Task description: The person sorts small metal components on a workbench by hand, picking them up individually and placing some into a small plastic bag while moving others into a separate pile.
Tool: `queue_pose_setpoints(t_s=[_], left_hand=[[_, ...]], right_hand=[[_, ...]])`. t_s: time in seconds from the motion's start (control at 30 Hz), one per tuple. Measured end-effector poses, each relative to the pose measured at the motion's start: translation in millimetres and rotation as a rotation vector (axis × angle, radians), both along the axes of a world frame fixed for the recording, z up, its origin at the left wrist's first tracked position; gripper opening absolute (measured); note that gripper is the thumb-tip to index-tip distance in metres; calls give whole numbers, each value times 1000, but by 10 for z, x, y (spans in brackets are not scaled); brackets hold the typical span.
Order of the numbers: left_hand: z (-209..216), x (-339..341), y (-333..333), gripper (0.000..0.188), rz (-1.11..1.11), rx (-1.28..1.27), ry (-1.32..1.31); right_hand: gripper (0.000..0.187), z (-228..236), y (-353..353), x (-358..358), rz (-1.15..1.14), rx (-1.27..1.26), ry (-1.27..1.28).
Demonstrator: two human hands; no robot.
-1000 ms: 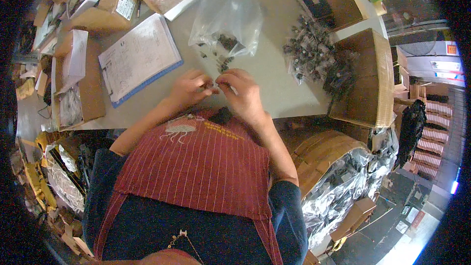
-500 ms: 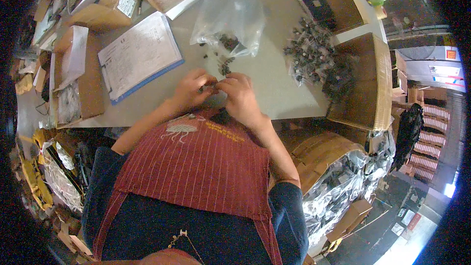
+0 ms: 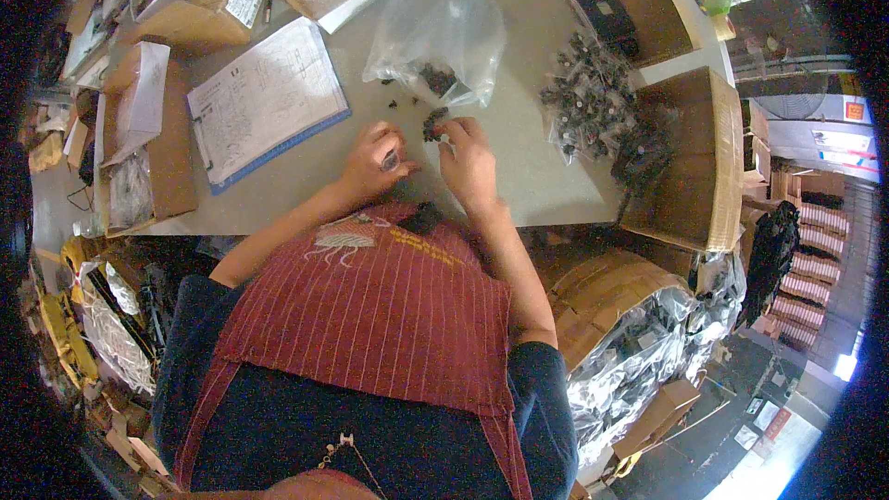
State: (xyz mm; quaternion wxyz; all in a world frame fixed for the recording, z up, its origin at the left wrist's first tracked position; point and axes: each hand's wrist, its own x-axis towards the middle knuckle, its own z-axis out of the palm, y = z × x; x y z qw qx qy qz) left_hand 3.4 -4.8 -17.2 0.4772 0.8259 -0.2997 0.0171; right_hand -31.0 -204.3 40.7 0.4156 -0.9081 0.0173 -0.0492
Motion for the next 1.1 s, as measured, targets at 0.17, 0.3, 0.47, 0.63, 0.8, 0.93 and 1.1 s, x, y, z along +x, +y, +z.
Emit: queue_pose_setpoints(t_s=[0.17,0.3,0.47,0.63,0.8,0.93,1.1], left_hand=[[27,18,2,24,-61,39,19],[71,-6,-32,27,-11,-34,-11],[69,-8,-62,30,11,-59,50],[25,17,-75,32,37,-65,-60],[20,-7,-40,32,32,-16,36],[-80,1,-6,31,51,-8,-29],[-127,36,41,30,-17,-3,-21]], right_hand=[[20,-278,-26,99,114,-273,-222],[19,-266,-43,83,129,-456,-288],[21,-197,-72,66,144,-533,-287],[22,-179,-84,111,183,-529,-268],[17,-71,-64,89,180,-198,-217],[18,332,167,-51,252,105,-195],[21,287,245,-34,405,102,-264]])
